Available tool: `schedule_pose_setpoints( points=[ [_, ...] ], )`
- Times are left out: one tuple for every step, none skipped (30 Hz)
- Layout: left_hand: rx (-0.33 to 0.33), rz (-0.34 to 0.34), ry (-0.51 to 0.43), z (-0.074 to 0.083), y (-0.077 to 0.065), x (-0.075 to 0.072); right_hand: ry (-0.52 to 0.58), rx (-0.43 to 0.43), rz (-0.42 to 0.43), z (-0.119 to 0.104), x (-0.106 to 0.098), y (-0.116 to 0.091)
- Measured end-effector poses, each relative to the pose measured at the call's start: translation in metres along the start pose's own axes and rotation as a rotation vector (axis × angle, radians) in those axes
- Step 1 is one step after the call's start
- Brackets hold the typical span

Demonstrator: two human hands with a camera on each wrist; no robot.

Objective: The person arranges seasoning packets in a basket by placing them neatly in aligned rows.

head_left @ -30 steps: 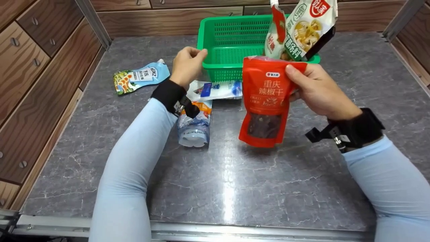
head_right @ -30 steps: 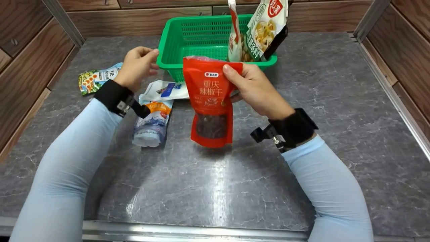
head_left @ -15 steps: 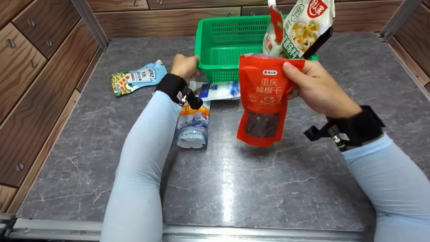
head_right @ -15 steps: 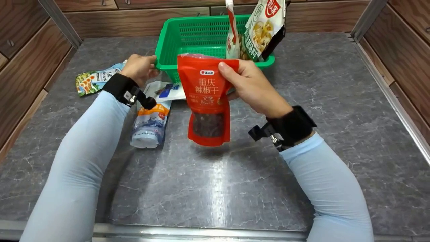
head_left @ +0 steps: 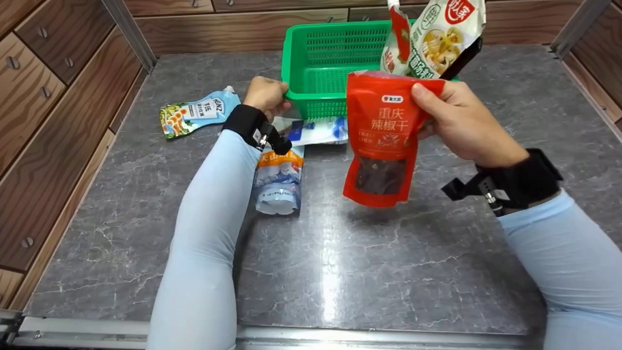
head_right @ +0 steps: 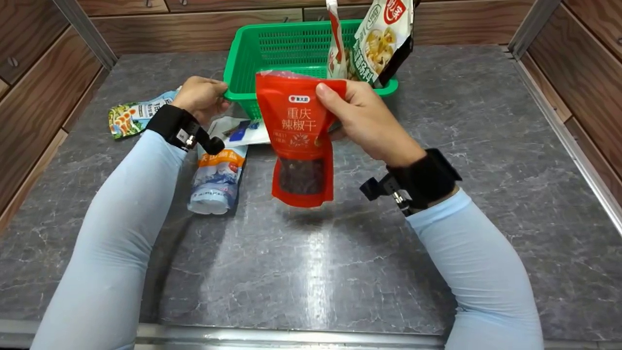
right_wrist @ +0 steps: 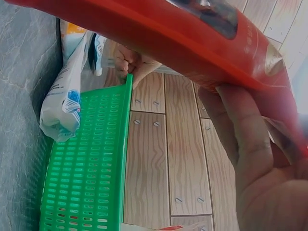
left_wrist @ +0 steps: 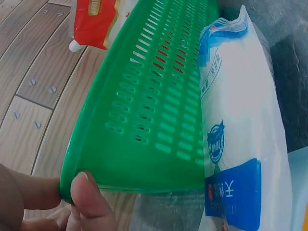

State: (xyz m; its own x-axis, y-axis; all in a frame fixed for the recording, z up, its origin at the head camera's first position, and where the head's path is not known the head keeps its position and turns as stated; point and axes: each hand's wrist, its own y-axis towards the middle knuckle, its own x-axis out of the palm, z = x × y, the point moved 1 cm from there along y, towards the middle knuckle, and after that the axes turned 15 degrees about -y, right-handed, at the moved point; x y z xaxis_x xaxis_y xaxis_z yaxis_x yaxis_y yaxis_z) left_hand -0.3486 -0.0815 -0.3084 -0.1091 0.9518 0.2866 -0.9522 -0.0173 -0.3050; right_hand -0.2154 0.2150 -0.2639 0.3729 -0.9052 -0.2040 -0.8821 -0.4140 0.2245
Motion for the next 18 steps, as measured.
schedule_pose_setpoints(
  points=[
    [0.000, -0.008, -0.001, 0.000, 0.000, 0.000, 0.000, 0.004, -0.002, -0.001, 0.000, 0.000],
    [-0.001, -0.016, 0.000, 0.000, 0.000, -0.001, -0.003, 0.005, 0.003, -0.003, -0.001, 0.001],
    [-0.002, -0.025, -0.007, 0.000, 0.000, -0.001, -0.016, 0.006, 0.011, -0.005, -0.001, 0.001],
    [-0.003, -0.037, -0.008, 0.000, 0.000, -0.001, -0.026, 0.009, 0.019, -0.007, -0.001, 0.001],
    [-0.004, -0.048, -0.004, 0.001, 0.000, -0.002, -0.036, 0.010, 0.028, -0.009, -0.002, 0.001],
    [-0.005, -0.059, -0.004, 0.001, 0.000, -0.002, -0.044, 0.012, 0.038, -0.011, -0.002, 0.002],
    [-0.007, -0.069, 0.001, 0.001, 0.000, -0.003, -0.039, 0.012, 0.043, -0.014, -0.002, 0.003],
    [-0.010, -0.076, 0.004, 0.001, 0.000, -0.003, -0.029, 0.010, 0.047, -0.017, -0.003, 0.003],
    [-0.013, -0.083, 0.008, 0.001, 0.000, -0.004, -0.017, 0.009, 0.052, -0.019, -0.003, 0.004],
    [-0.018, -0.087, 0.016, 0.002, 0.000, -0.004, 0.009, 0.005, 0.051, -0.022, -0.003, 0.005],
    [-0.024, -0.088, 0.021, 0.002, 0.000, -0.005, 0.031, -0.001, 0.055, -0.025, -0.003, 0.006],
    [-0.027, -0.089, 0.027, 0.002, 0.000, -0.005, 0.046, -0.010, 0.065, -0.028, -0.003, 0.008],
    [-0.033, -0.089, 0.032, 0.003, 0.000, -0.006, 0.057, -0.020, 0.078, -0.030, -0.003, 0.009],
    [-0.037, -0.090, 0.034, 0.003, -0.001, -0.006, 0.061, -0.031, 0.095, -0.033, -0.003, 0.010],
    [-0.041, -0.091, 0.038, 0.003, -0.001, -0.006, 0.054, -0.041, 0.117, -0.036, -0.003, 0.012],
    [-0.045, -0.092, 0.038, 0.003, -0.001, -0.006, 0.052, -0.050, 0.138, -0.039, -0.002, 0.013],
    [-0.046, -0.093, 0.040, 0.003, -0.001, -0.007, 0.043, -0.058, 0.162, -0.041, -0.001, 0.015],
    [-0.047, -0.097, 0.040, 0.003, -0.001, -0.007, 0.032, -0.065, 0.185, -0.044, -0.001, 0.016]
  ],
)
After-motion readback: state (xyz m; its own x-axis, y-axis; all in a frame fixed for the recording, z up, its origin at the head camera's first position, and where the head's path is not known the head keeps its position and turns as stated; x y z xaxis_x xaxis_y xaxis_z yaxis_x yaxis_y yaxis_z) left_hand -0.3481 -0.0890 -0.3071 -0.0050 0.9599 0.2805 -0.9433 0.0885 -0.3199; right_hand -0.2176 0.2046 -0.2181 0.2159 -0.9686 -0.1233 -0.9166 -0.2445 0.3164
